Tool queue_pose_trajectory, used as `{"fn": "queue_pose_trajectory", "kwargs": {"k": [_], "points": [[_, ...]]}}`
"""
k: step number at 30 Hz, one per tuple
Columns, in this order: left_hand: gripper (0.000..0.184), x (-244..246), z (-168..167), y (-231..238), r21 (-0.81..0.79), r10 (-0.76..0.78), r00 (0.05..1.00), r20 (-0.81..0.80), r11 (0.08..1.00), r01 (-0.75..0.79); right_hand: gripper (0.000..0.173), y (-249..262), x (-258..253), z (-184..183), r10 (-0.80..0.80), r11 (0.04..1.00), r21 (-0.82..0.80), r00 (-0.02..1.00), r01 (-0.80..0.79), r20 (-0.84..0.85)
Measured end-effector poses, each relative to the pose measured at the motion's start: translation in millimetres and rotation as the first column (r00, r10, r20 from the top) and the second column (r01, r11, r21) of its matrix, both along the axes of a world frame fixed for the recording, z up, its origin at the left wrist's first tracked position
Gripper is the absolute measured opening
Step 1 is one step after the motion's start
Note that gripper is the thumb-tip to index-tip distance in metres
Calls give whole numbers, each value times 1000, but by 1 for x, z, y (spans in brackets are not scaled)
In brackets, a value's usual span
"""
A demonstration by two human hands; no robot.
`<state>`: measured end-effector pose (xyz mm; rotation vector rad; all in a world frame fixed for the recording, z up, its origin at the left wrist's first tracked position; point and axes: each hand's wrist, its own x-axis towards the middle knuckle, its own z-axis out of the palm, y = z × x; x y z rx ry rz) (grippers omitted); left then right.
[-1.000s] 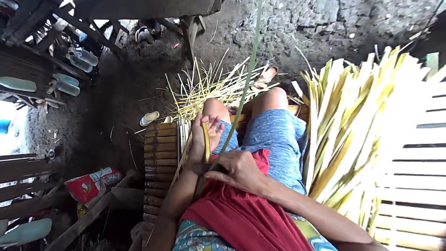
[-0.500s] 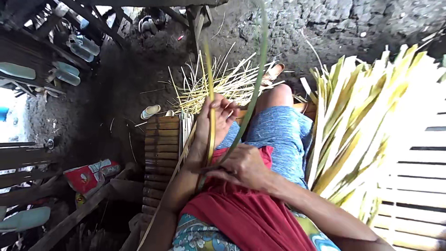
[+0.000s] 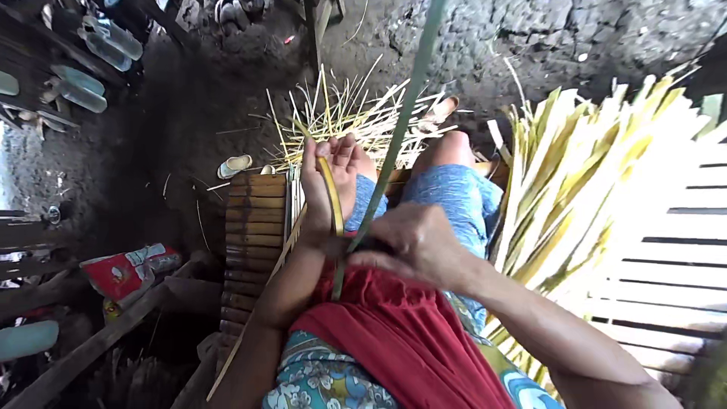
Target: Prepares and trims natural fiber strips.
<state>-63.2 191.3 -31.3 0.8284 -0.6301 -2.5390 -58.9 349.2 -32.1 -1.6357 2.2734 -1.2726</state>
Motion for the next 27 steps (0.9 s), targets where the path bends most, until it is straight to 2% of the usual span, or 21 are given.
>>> {"fn": "queue_pose_trajectory", "kwargs": {"k": [4, 6, 8, 10, 12, 14, 15, 17, 19, 20, 22, 25, 27], "points": [[44, 9, -15, -16, 69, 126, 970, 208, 987, -143, 53, 6, 44, -21, 229, 970, 70, 972, -232, 54], [43, 10, -25, -23, 94, 154, 962, 227, 979, -179, 52, 11, 49, -19, 275, 957, 85, 961, -277, 35], [44, 12, -32, -33, 54, 147, 973, 179, 986, -159, 49, 16, 51, -15, 303, 949, 87, 953, -304, 27], [49, 10, -34, -52, -71, 68, 993, 92, 996, -62, 45, 18, 52, -13, 297, 951, 77, 955, -298, 29], [48, 5, -35, -82, -234, -15, 1000, 21, 972, 19, 47, 17, 50, -16, 221, 972, 77, 975, -223, 30], [41, -2, -26, -117, -442, -83, 991, 105, 889, 121, 48, 14, 41, -19, 55, 993, 102, 995, -64, 84], [42, -2, -19, -132, -564, -120, 969, 214, 795, 223, 45, 12, 31, -18, -50, 991, 130, 989, 31, 142], [44, 8, -8, -155, -711, -181, 846, 502, 470, 523, 37, 13, 2, -7, -252, 955, 234, 919, 184, 304], [44, 27, -5, -165, -607, -255, 619, 743, 134, 783, 36, 21, -29, 3, -393, 909, 307, 824, 282, 407], [45, 40, -8, -168, -527, -302, 503, 810, 2, 850, 37, 27, -42, 4, -442, 891, 302, 801, 339, 404], [39, 69, -16, -167, -421, -382, 334, 862, -172, 891, 37, 39, -63, 9, -500, 865, 275, 758, 419, 419], [25, 119, -39, -172, -285, -419, 116, 900, -366, 886, 36, 52, -80, 23, -494, 867, 229, 709, 442, 503], [23, 144, -59, -172, -100, -366, -113, 924, -515, 851, 33, 56, -84, 29, -424, 896, 162, 692, 413, 585]]}}
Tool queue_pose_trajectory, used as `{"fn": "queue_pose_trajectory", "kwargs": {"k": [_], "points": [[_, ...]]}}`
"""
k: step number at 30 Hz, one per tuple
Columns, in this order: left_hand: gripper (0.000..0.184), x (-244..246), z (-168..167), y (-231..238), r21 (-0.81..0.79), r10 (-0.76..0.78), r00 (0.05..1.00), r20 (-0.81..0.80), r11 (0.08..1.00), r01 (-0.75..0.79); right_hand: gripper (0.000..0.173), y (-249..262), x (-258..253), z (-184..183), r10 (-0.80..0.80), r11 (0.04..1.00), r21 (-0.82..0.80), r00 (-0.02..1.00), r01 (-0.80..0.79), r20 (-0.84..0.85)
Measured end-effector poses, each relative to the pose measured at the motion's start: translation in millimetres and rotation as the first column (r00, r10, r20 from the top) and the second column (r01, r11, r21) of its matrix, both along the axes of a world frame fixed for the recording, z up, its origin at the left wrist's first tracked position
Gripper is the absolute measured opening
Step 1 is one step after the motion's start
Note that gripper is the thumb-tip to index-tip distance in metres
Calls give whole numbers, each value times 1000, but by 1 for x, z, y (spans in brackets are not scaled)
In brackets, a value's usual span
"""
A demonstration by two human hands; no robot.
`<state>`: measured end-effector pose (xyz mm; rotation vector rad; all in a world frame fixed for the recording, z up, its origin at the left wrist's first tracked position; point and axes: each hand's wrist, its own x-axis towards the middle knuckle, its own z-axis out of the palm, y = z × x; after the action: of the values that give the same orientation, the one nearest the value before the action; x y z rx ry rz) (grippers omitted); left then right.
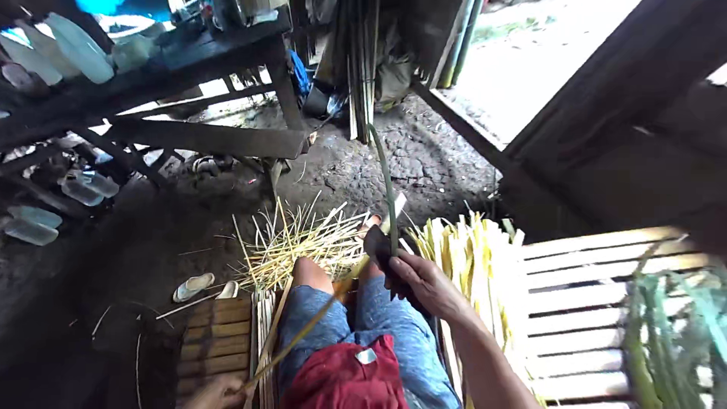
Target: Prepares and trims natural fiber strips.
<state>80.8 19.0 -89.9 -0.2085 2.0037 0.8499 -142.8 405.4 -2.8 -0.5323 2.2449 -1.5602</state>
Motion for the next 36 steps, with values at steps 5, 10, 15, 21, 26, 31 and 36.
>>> {"fn": "queue_pose_trajectory", "kwargs": {"k": [5, 10, 15, 21, 26, 31, 36], "points": [[45, 0, -13, 28, -1, 68, 998, -17, 998, -68, 28, 3, 3, -5, 180, 949, -288, 970, -128, 161], [43, -108, 34, 115, 540, 531, 710, -463, 804, -249, 29, -12, 18, -17, 455, 786, -568, 851, -245, 263], [49, -178, 61, 173, 993, 550, 830, -94, 106, 42, 40, -8, 35, -26, 606, 682, -650, 756, -335, 248], [23, -186, 51, 174, 956, 866, 474, -156, 253, -147, 49, 40, 81, -66, 287, 874, 285, 893, -392, 348], [25, -168, 43, 171, 939, 943, 234, -238, 285, -193, 36, 37, 88, -68, 76, 965, 242, 991, -101, 113], [30, -146, 44, 176, 912, 939, 107, -328, 344, -221, 19, -4, 68, -54, -100, 978, -185, 995, 97, -12], [28, -89, 42, 185, 780, 866, 295, -405, 495, -382, 18, -18, 64, -62, -79, 963, -259, 997, 80, 16]]}}
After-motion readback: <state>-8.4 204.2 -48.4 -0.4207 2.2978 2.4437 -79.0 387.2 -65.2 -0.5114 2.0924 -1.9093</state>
